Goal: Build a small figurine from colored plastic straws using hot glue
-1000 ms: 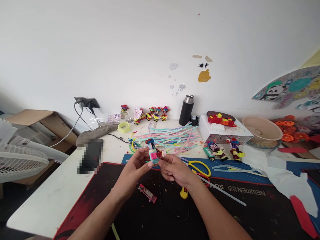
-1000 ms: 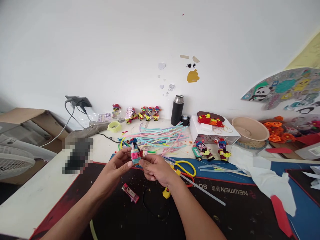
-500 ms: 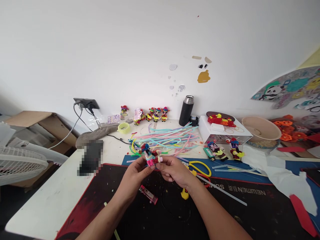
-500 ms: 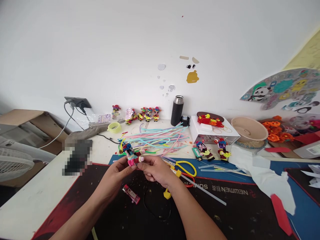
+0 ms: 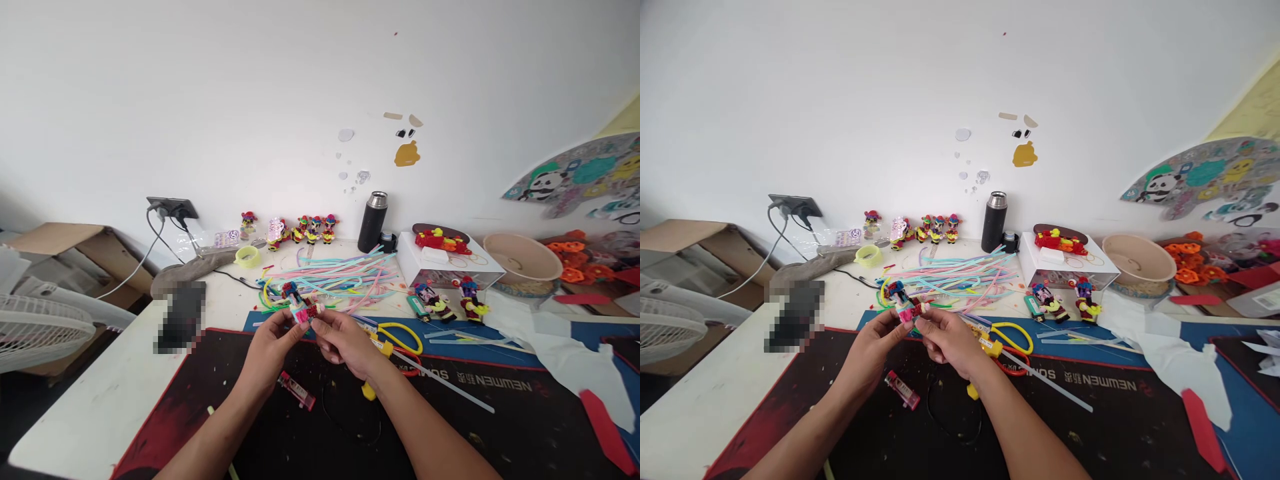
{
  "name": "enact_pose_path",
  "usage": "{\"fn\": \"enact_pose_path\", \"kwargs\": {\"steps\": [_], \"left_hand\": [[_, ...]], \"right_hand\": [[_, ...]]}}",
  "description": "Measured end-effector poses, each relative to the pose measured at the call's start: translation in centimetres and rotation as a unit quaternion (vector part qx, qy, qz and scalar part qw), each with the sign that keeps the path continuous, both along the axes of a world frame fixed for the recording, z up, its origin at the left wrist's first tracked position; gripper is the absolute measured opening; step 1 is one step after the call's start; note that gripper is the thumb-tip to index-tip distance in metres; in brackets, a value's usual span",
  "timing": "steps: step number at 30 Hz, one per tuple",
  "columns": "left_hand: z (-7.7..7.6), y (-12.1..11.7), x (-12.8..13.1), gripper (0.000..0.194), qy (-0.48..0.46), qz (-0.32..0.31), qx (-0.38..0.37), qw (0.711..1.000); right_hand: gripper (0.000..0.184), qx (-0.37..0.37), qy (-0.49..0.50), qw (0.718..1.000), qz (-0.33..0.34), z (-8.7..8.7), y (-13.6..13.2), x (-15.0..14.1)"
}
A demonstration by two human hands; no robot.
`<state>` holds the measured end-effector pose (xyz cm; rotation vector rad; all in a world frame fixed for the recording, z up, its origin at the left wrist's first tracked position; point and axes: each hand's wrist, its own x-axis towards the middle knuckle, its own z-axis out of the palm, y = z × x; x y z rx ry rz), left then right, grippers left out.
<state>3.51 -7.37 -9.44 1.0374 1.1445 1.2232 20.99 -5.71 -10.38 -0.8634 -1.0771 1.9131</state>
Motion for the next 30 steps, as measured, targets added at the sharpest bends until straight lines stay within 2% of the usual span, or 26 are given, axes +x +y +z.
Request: {"fn": "enact_pose_path", "kwargs": {"steps": [8,14,19,23,30], "left_hand": [[0.4,-0.2,0.7,0.036,-0.045,-0.015,-0.012,0.999],[0.1,-0.6,-0.1,0.052,-0.076,0.001,-0.008,0.997],[0.5,-0.6,-0.3,0.052,-0.076,0.030,-0.015,0.997],[1.0,-0.4,-0.1,0.048,-0.075,0.024,-0.012,0.997],[0.8,-0.3,-0.1,0.049,-0.069,0.045,-0.025,0.996]], "right_hand": [[0.051,-0.013,0.021,1.000,-0.014,0.6,-0.2,-0.2],[0.051,-0.020,0.032,0.999,-0.032,0.5,-0.1,-0.1],[0.051,-0.019,0.027,0.999,-0.029,0.7,-0.2,-0.2],[0.051,-0.022,0.030,0.999,-0.027,0.8,-0.2,-0.2],[0.050,-0.021,0.029,0.999,-0.030,0.8,-0.3,-0.3]]}}
